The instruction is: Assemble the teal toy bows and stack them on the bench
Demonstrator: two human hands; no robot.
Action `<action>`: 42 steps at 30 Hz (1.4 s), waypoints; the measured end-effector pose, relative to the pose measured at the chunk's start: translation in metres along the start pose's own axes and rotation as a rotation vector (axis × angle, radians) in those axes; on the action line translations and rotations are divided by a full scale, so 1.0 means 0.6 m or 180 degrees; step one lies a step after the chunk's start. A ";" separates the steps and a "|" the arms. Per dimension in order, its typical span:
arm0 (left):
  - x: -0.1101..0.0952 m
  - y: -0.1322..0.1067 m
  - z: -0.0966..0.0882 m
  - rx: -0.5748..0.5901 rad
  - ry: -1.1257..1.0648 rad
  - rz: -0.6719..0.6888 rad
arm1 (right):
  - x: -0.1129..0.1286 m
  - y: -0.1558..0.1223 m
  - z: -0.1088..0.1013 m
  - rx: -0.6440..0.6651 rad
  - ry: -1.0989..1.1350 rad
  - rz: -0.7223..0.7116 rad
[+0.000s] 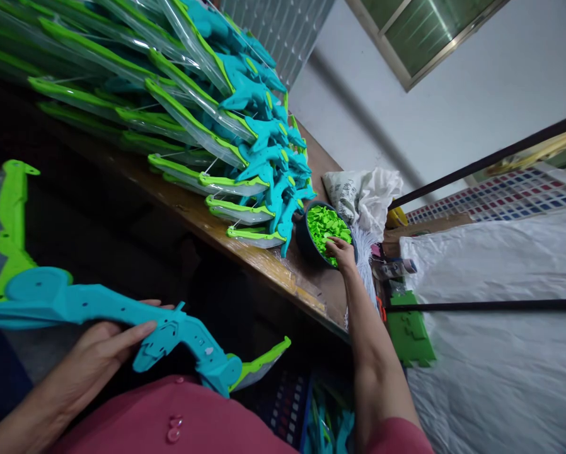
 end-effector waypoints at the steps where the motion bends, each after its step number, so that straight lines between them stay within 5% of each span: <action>1: 0.001 0.001 -0.001 0.0003 -0.0028 0.0009 | 0.003 0.000 0.001 -0.0019 -0.0104 -0.0014; 7: 0.001 0.002 0.004 0.0068 -0.0045 0.0088 | 0.052 -0.010 -0.016 -0.0468 -0.0532 -0.0444; 11: -0.002 -0.001 0.019 0.0305 -0.0219 0.0258 | 0.116 -0.056 -0.007 -0.0793 -0.0296 -0.0844; 14: -0.005 0.001 0.034 0.0415 -0.0504 0.0445 | 0.180 -0.143 0.049 -0.0602 0.0080 -0.1196; 18: -0.009 0.005 0.058 0.0454 -0.0745 0.0633 | 0.279 -0.325 0.178 0.0285 0.0367 -0.1924; 21: -0.006 0.003 0.077 0.0516 -0.0832 0.0600 | 0.329 -0.438 0.263 0.0461 0.0306 -0.2673; 27: 0.000 -0.004 0.090 0.0505 -0.0832 0.0549 | 0.319 -0.495 0.337 -0.0005 -0.0178 -0.3001; 42: 0.014 -0.001 0.098 0.0787 -0.0694 0.0660 | 0.302 -0.521 0.336 0.0123 -0.0416 -0.3354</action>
Point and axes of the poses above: each hand's wrist, its own y-axis towards the middle knuckle, its own z-axis out of the palm, x = y × z, the point moved 6 cm from there along y, towards the middle knuckle, and after that the axes turned 4 degrees about x, right-handed, at the moved point
